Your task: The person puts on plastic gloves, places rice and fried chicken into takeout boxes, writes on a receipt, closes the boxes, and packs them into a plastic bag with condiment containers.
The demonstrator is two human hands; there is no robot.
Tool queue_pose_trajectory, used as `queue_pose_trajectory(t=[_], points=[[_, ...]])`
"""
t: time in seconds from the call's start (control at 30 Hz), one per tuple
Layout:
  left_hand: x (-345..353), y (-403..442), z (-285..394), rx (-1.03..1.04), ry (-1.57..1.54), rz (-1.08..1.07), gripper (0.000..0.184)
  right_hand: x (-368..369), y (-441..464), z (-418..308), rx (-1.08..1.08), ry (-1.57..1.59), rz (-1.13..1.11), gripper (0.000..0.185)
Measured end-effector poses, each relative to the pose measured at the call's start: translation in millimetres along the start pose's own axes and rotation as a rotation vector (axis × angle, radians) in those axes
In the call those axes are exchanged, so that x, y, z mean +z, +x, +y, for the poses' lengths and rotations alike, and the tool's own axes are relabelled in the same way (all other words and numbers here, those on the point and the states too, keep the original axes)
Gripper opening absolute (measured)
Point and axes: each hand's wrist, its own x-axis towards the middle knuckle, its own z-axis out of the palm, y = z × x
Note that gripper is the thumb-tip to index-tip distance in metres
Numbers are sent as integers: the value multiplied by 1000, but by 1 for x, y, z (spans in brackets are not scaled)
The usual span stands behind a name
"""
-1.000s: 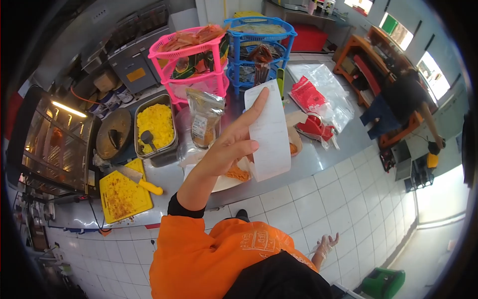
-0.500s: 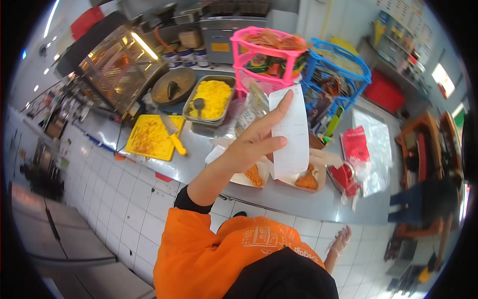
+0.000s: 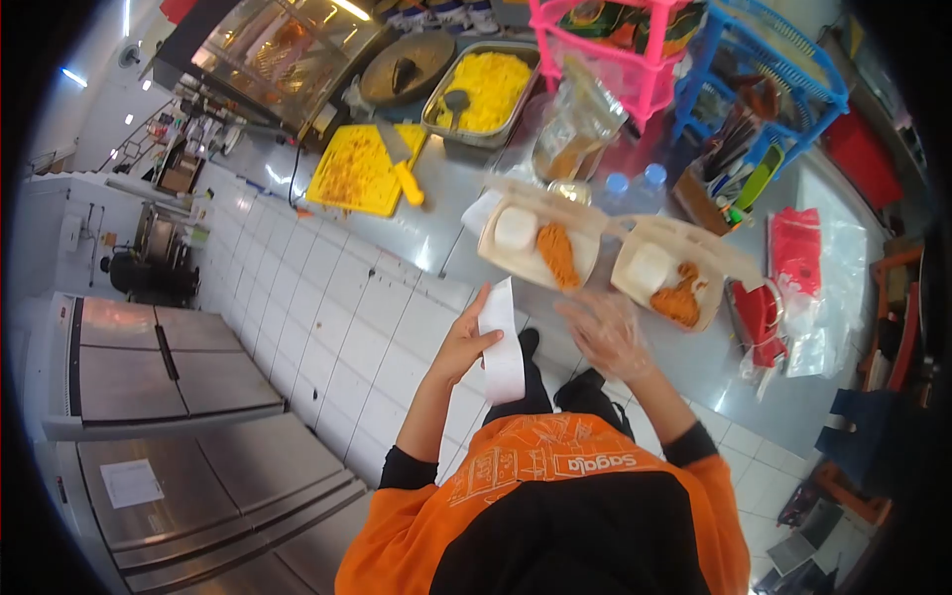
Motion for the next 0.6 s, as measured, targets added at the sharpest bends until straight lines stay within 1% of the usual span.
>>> queue_pose_trajectory(t=[0.03,0.1,0.17,0.2,0.23,0.27,0.33,0.37,0.43,0.5,0.6], points=[[0,-9,3,17,-25,-22,80,11,8,3,-23,-32,6,41],[6,-27,31,58,-88,-57,82,36,18,8,-81,-97,11,38],[7,-42,45,184,-96,-97,86,55,21,16,-37,-118,-48,36],[5,-47,52,215,-101,-127,87,62,25,19,-19,-132,-73,36],[4,-53,60,245,-106,-157,89,64,30,17,-10,-146,-39,28],[2,-58,67,235,-116,-200,90,65,36,15,-40,-194,-19,26],[0,-66,64,213,-257,-247,92,67,43,12,-95,-295,26,20],[2,-65,61,205,-381,-253,93,69,43,11,-96,-324,7,20],[-1,-62,62,199,-472,-260,95,73,46,11,-88,-384,-15,19],[-6,-61,69,209,-425,-254,96,80,43,11,-66,-378,7,18],[-15,-60,81,163,-465,-274,91,82,39,9,-43,-371,29,18]])
